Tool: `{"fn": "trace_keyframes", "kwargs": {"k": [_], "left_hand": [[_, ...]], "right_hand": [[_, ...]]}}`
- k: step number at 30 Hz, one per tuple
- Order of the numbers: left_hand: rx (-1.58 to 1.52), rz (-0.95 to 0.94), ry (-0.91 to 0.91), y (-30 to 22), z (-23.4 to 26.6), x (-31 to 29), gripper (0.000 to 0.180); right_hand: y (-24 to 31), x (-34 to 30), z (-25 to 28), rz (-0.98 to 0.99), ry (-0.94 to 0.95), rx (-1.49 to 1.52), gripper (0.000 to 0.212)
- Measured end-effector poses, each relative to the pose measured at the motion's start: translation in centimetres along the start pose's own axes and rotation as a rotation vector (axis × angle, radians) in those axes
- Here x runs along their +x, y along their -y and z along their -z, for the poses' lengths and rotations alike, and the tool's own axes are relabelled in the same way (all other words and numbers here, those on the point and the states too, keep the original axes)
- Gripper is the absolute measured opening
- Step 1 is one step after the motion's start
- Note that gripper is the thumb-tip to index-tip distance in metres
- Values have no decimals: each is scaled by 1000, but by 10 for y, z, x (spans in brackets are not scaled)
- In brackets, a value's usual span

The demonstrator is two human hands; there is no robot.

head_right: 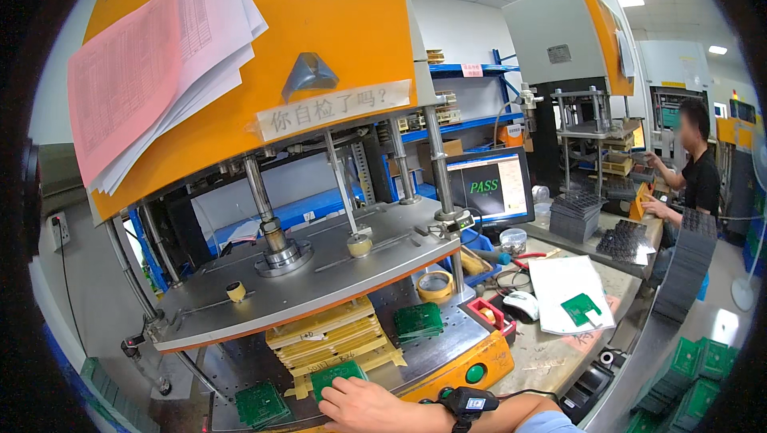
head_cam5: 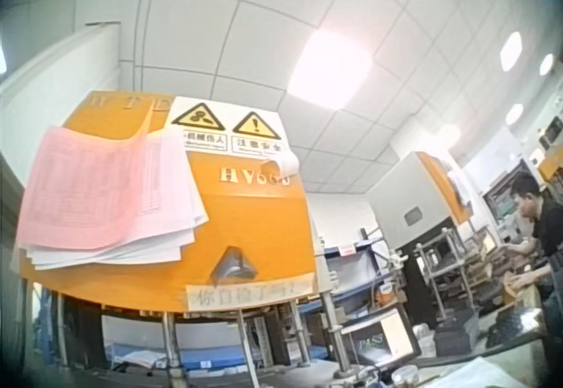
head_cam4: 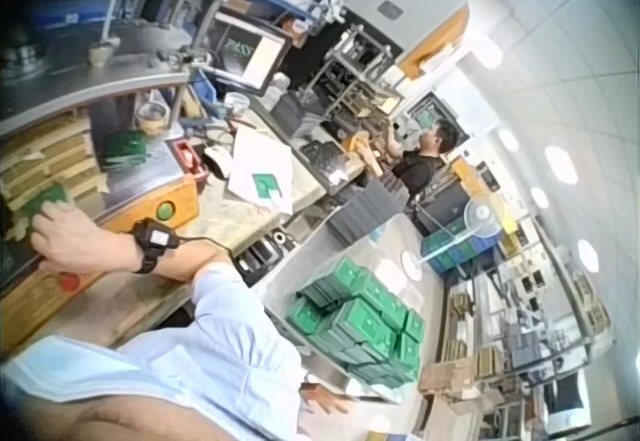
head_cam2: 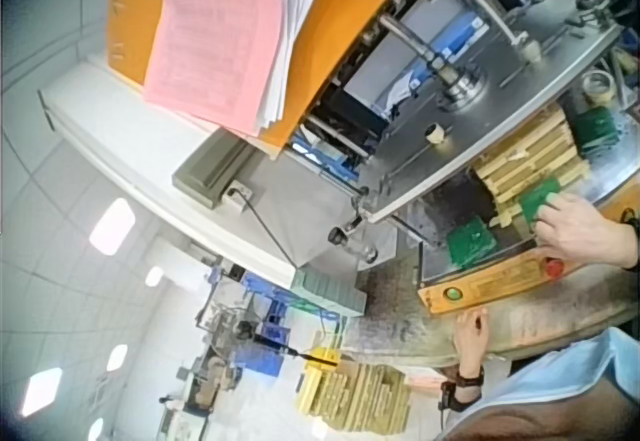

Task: Operating a press machine to test or process green electronic circuit boards.

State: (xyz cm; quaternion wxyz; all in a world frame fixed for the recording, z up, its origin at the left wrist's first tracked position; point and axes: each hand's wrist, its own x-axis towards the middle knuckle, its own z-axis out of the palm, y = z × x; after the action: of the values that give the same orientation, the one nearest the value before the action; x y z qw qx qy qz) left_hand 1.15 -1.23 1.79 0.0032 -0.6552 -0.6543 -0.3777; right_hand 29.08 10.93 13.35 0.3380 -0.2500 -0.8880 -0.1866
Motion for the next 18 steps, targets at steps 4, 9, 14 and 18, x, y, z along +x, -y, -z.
{"fn": "trace_keyframes", "kwargs": {"k": [4,9,14,18], "left_hand": [[30,7,-44,1,-2,-5,26],[-72,45,106,-13,14,16,25],[-35,-382,73,-67,33,112,26],[92,-532,17,-115,-11,208,37]], "right_hand": [[1,0,-1,-2,-1,11,37],[-13,1,-2,-32,183,120,37],[-51,13,11,-69,240,106,65],[-66,18,9,-131,457,69,68]]}}
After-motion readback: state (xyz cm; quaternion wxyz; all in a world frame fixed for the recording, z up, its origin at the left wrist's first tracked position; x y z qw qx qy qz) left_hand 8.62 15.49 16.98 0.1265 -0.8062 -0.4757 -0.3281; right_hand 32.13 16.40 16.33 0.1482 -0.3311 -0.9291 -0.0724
